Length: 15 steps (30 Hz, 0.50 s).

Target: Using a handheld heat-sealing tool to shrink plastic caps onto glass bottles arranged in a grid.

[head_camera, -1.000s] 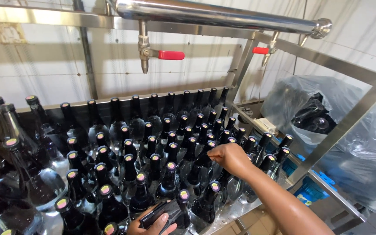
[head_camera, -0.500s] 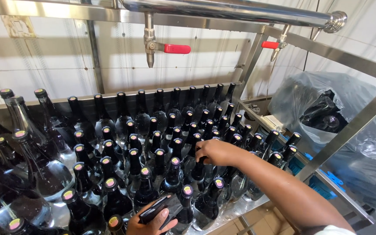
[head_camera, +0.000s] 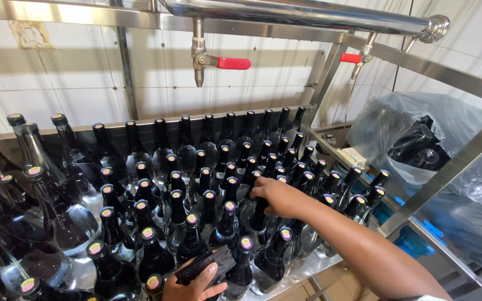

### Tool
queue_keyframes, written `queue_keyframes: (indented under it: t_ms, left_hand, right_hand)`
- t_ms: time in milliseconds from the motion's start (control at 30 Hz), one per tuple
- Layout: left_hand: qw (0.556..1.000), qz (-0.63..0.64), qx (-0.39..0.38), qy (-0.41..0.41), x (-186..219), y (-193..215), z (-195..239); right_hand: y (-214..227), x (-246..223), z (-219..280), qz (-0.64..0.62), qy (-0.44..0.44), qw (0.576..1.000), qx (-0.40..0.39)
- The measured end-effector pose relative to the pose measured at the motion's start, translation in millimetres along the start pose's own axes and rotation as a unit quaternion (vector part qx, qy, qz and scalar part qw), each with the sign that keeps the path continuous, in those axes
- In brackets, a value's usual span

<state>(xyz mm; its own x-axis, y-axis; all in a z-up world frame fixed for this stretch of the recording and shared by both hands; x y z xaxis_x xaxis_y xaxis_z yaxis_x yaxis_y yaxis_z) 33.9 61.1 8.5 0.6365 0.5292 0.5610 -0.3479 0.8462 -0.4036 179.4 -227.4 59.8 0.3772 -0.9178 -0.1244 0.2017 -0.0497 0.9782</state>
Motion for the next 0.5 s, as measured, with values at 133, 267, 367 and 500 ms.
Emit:
queue_keyframes:
  t_ms: [133, 267, 367, 500]
  left_hand:
    - [1.0, -0.006, 0.002, -0.023, 1, -3, 6]
    - [1.0, 0.01, 0.016, -0.018, -2, -4, 1]
    - [0.997, 0.039, -0.02, -0.058, -1, -6, -5]
    - [0.991, 0.035, -0.095, -0.089, -9, -4, -14]
  right_hand:
    - [-39, 15, -18, 0.045, -0.002, 0.998, -0.033]
    - [-32, -9, -9, 0.071, 0.063, 0.992, 0.08]
    - [11, -91, 40, -0.152, 0.126, 0.965, 0.175]
    - [-25, -137, 63, -0.563, 0.08, 0.806, 0.164]
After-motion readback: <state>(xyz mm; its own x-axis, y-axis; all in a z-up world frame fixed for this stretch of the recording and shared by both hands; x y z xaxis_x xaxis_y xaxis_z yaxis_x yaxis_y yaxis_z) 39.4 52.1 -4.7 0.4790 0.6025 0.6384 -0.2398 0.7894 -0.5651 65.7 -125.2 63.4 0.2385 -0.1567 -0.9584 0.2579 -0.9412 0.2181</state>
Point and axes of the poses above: each hand's wrist, its own z-axis away from the middle knuckle, its own y-axis out of the back of the hand, x = y × z, the point moved 4 cm from there along -z, towards the middle knuckle, and after that the axes turned 1 degree about z, right-handed, at the moved point
